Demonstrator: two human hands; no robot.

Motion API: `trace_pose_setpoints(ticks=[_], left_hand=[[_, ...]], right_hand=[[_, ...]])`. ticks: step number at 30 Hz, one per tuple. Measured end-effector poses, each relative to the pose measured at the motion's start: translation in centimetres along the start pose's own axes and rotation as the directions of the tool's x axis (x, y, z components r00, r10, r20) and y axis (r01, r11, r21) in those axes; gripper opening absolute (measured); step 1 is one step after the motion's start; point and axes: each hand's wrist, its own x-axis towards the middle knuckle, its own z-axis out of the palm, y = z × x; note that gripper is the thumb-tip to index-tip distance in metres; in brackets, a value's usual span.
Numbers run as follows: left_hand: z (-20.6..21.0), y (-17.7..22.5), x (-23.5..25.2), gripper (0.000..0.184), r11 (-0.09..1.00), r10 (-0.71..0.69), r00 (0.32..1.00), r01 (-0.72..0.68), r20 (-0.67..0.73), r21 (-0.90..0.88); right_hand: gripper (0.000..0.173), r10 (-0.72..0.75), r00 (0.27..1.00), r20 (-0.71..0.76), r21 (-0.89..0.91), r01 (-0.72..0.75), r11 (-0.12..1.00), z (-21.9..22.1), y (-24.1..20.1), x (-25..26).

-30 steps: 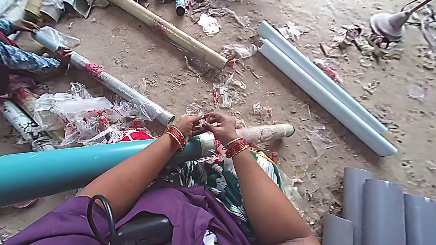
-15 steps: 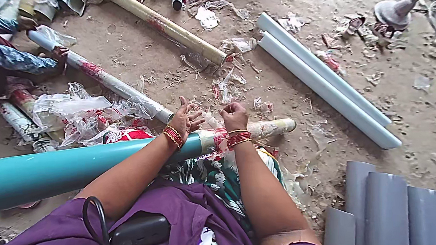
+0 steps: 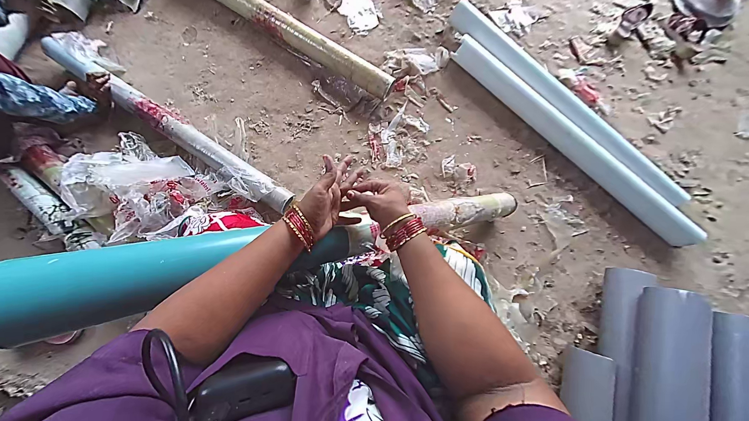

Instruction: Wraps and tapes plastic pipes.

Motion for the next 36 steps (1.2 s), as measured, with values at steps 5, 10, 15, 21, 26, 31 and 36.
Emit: trace_pose_setpoints(ticks=[5, 10, 15, 21, 26, 31, 36], left_hand=[[-0.2, -0.1, 0.2, 0.075, 0.999, 0.017, 0.999, -0.018, -0.034, -0.029], [-0.7, 0.5, 0.8, 0.075, 0.998, 0.033, 0.941, -0.049, -0.336, -0.040], [-0.9, 0.6, 1.3, 0.065, 0.991, -0.072, 0.927, 0.107, -0.367, 0.076], [-0.3, -1.0, 1.4, 0.040, 0.783, 0.033, 0.999, -0.014, -0.020, 0.622], [0.6, -1.6, 1.9, 0.076, 0.077, -0.145, 0.973, -0.169, 0.179, 0.983], [2.1, -2.7, 3.2, 0.124, -0.308, -0.236, 0.970, -0.022, -0.054, 0.951], [1.3, -0.1, 5.5, 0.120, -0.145, -0.371, 0.921, 0.070, -0.119, 0.987]], right_hand=[[0.004, 0.000, 0.994, -0.109, 0.062, 0.007, 0.998, -0.8, -0.1, 0.1], [0.022, 0.049, 0.966, -0.252, -0.179, -0.097, 0.979, -4.3, -0.2, 0.3], [0.027, 0.208, 0.975, -0.082, -0.511, -0.221, 0.831, -5.7, 0.3, -0.9], [0.061, 0.379, 0.921, 0.086, -0.886, -0.103, 0.452, -5.1, -0.1, -3.0], [0.032, 0.295, 0.948, 0.115, -0.810, -0.082, 0.581, -7.8, 0.8, -3.9], [0.031, 0.215, 0.975, -0.060, -0.697, -0.195, 0.690, -9.4, 1.6, -5.2], [0.025, -0.107, 0.987, -0.120, -0.799, -0.031, 0.601, -7.6, 1.3, -7.2]])
